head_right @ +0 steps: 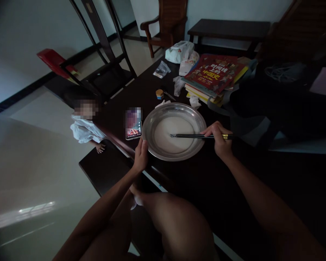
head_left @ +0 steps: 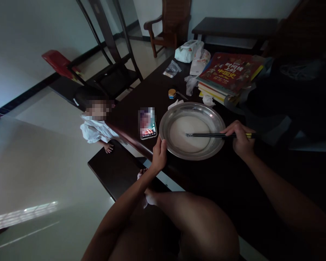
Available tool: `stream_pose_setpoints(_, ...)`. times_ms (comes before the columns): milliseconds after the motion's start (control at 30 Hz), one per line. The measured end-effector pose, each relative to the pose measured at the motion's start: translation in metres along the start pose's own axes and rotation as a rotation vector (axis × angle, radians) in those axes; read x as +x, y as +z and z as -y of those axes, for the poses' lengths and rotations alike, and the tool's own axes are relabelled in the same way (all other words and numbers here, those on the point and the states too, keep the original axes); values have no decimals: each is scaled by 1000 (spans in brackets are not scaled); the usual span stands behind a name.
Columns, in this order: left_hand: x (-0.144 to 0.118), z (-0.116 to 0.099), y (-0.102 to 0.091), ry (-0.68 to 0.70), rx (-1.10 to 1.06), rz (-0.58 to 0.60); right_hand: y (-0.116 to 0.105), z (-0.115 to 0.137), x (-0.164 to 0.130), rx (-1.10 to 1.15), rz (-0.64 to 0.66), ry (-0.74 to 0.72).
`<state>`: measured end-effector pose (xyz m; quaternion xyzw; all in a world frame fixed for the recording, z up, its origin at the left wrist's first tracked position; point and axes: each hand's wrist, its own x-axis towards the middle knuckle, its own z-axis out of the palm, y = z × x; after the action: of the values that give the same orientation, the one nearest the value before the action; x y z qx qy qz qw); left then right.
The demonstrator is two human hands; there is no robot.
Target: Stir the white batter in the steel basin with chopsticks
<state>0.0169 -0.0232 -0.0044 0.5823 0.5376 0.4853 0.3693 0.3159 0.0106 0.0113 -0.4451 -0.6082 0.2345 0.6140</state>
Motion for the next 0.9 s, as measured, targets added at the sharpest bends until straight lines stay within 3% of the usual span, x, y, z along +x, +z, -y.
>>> stream_pose_setpoints(133,0,1,0,-14,7,-10,0,-1,0,-59,84,-7)
stream_pose_setpoints(267,-1,0,-1,-11,-6,-6,0,0,1,-19,-35,-25)
stream_pose_setpoints(433,0,-1,-1,-14,-1,-8,0,2,0,-34,64,1)
stream_pose_setpoints(600,0,-1,-1,-4,3,-4,0,1,1,-10,-24,-5)
stream_pose_setpoints(767,0,0,0,-13,12,-10,0,3,1,-45,80,18)
stream_pose_setpoints(900,-1,0,-1,-23,8,-13,1,4,1,-44,-24,20)
